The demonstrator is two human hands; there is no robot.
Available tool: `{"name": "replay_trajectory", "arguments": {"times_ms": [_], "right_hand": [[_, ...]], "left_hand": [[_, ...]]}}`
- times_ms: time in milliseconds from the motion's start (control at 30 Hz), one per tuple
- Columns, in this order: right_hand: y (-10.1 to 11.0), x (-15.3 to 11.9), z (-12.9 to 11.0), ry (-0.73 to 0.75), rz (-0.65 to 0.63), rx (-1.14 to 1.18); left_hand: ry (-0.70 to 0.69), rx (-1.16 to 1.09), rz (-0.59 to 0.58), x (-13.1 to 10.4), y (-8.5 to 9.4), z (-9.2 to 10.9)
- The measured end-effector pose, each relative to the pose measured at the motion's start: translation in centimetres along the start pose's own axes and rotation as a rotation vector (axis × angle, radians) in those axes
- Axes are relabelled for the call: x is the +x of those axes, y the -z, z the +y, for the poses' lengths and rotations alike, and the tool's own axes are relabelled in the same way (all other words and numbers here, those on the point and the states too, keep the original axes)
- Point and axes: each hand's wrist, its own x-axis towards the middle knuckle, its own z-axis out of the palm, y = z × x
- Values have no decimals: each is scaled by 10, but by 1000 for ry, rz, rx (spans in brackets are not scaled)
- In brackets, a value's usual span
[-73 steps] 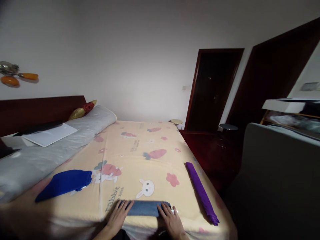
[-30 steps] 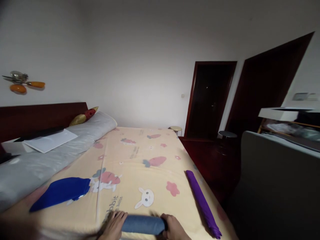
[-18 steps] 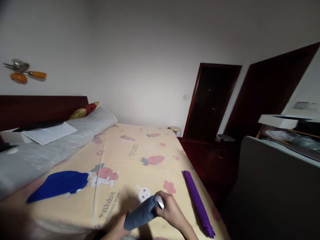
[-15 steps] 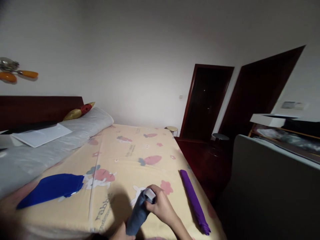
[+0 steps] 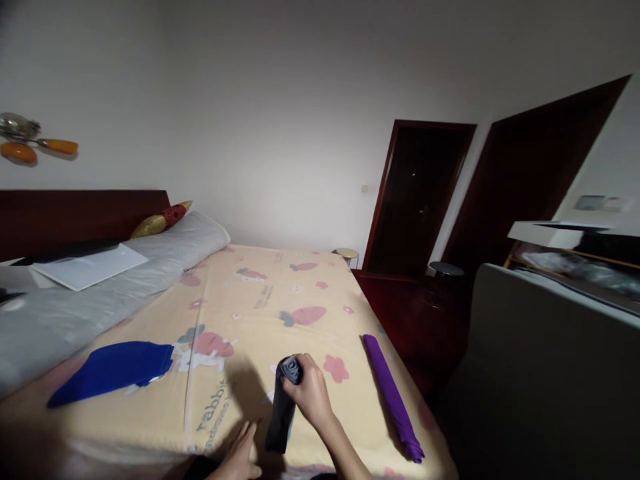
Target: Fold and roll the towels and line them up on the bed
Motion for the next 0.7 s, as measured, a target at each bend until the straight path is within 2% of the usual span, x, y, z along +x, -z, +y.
{"name": "replay_trajectory", "arguments": {"times_ms": [100, 267, 367, 467, 500, 567, 633, 700], "right_hand": [[25, 29, 16, -7, 64, -69], [97, 95, 46, -14, 290, -156], [119, 96, 78, -6, 480, -201], [109, 54, 135, -15, 553, -337], [100, 33, 158, -27, 508, -432], [78, -16, 203, -172, 361, -656], [55, -62, 240, -274, 323, -713], [37, -99, 264, -328, 290, -767]], "left_hand": [[122, -61, -31, -6, 7, -1], [69, -82, 4, -11, 20, -3], [67, -47, 11, -8, 22, -9], [71, -35, 37, -4, 20, -16], [63, -31, 48, -3, 19, -18], [42, -18, 71, -3, 18, -21], [33, 0, 85, -5, 21, -22], [28, 23, 91, -7, 27, -23]]}}
